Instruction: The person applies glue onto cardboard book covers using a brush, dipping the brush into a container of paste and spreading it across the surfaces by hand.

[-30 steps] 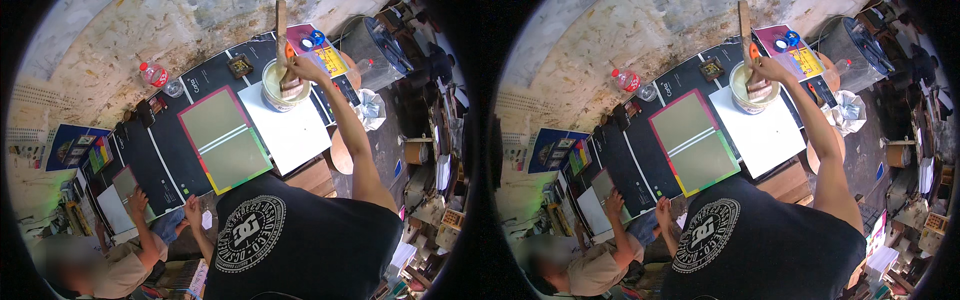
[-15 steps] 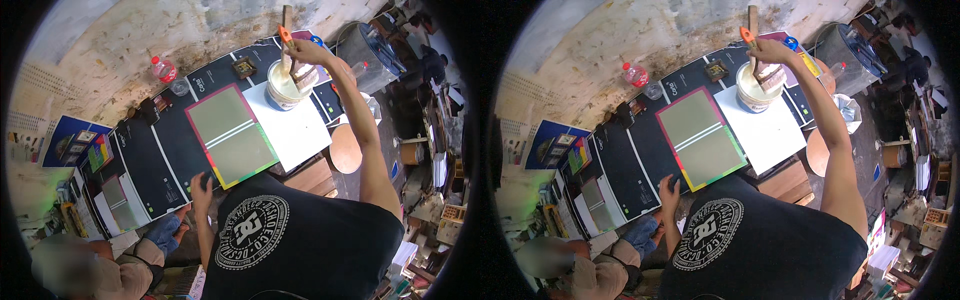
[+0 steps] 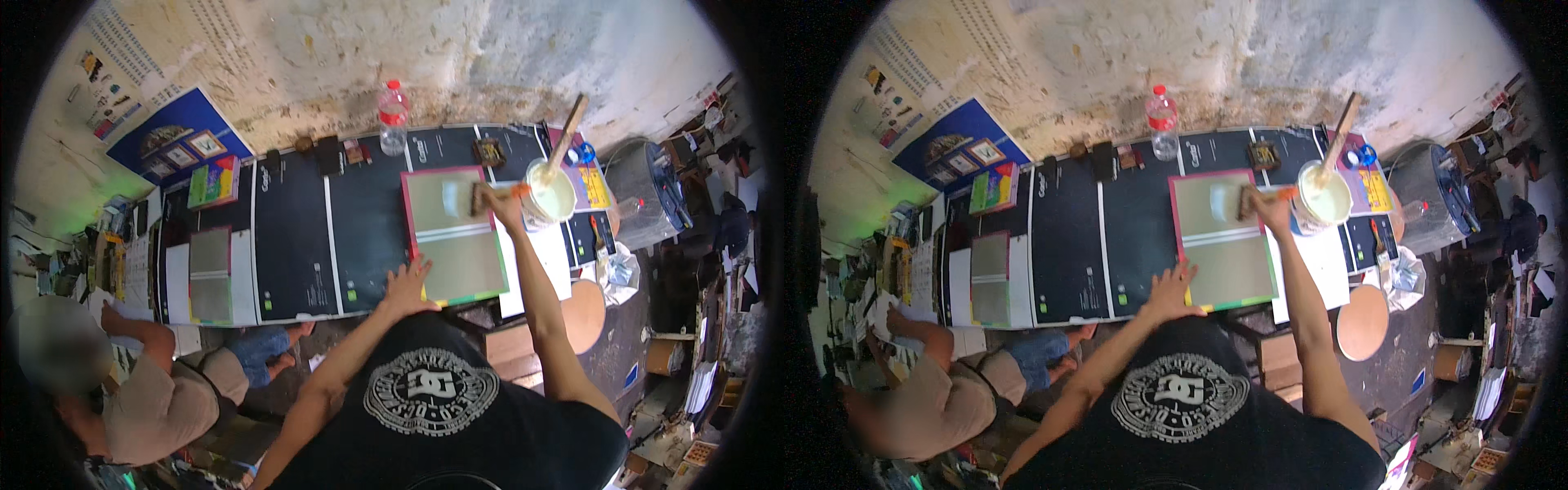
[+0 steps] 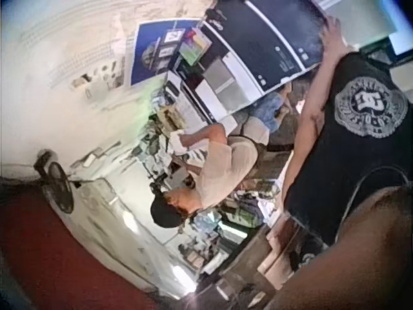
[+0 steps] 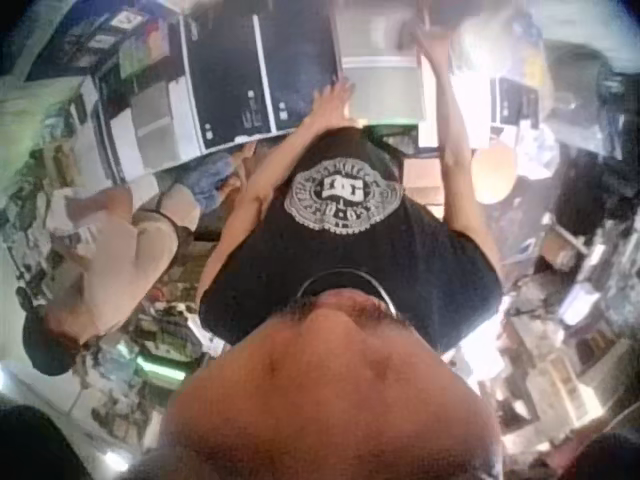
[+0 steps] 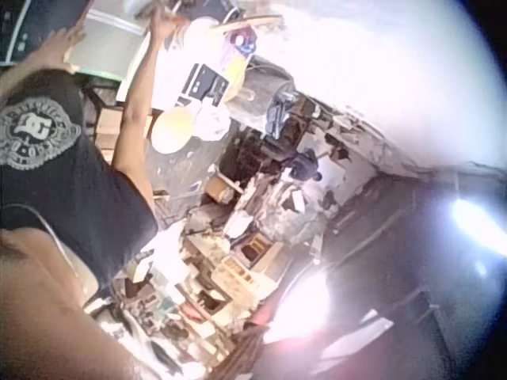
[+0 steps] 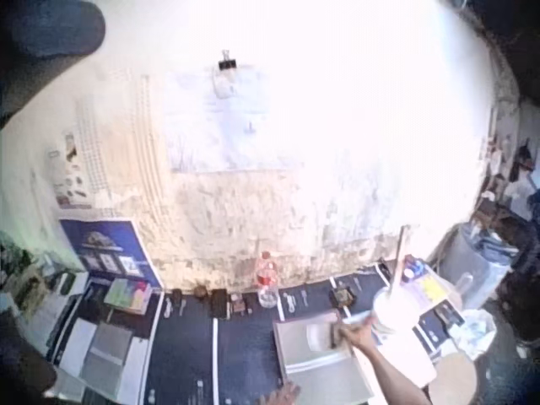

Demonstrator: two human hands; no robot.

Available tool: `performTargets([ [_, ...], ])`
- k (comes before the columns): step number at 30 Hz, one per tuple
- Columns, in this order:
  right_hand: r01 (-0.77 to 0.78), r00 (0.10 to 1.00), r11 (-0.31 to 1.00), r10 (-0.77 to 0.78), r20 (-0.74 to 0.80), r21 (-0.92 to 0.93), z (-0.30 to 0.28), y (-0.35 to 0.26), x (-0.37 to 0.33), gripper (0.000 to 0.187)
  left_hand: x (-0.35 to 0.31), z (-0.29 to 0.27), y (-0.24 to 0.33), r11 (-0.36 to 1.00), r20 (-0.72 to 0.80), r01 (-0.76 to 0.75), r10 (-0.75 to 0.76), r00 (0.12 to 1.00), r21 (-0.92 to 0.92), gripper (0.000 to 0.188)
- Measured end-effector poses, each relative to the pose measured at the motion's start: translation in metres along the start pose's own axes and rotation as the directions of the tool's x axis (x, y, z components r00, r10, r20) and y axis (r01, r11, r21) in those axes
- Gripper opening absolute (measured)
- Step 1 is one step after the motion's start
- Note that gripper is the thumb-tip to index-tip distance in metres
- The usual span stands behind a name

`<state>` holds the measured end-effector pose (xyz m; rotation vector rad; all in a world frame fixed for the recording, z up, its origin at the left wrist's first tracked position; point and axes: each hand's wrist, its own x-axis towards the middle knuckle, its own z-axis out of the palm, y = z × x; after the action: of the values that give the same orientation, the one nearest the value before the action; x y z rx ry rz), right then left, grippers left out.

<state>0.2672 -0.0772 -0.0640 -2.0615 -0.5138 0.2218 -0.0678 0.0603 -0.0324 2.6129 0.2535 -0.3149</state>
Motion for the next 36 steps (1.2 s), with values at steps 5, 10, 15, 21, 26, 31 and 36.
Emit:
performTargets([
  [5,-0.156,0.963,0.935,0.216,-0.162,0.319,-0.090,-0.008,-0.058,0.026,0.000,0.017,-0.020,0.994,0.034,0.006,-0.003,0.999,-0.106,0.123],
  [10,-0.017,0.922,0.874,0.201,-0.331,0.486,-0.029,-0.085,-0.123,0.031,0.005,0.000,-0.026,0.981,-0.059,-0.042,0.031,0.998,-0.191,0.122],
  [15,-0.202,0.979,0.979,0.202,0.000,-0.027,0.012,-0.060,-0.156,0.023,0.005,0.005,-0.030,0.972,-0.079,-0.032,0.014,0.997,-0.232,0.126],
  [21,0.301,0.918,0.894,-0.366,-0.153,-0.332,-0.014,-0.062,-0.155,0.007,0.004,0.014,-0.027,0.986,-0.159,-0.074,0.050,0.986,-0.147,0.129],
  [26,0.340,0.938,0.799,-0.323,0.123,-0.496,0.069,-0.111,-0.193,0.024,-0.002,0.009,-0.029,0.987,-0.137,-0.028,0.006,0.991,-0.159,0.128],
  [31,-0.069,0.996,0.969,0.054,-0.070,-0.237,0.009,-0.074,-0.177,0.036,-0.002,0.003,-0.034,0.993,-0.126,-0.023,0.008,0.992,-0.117,0.131],
  [36,-0.018,0.977,0.945,-0.052,-0.205,-0.327,-0.019,-0.074,-0.164,0.038,0.004,0.004,-0.034,0.992,-0.132,-0.061,0.046,0.990,-0.113,0.130],
])
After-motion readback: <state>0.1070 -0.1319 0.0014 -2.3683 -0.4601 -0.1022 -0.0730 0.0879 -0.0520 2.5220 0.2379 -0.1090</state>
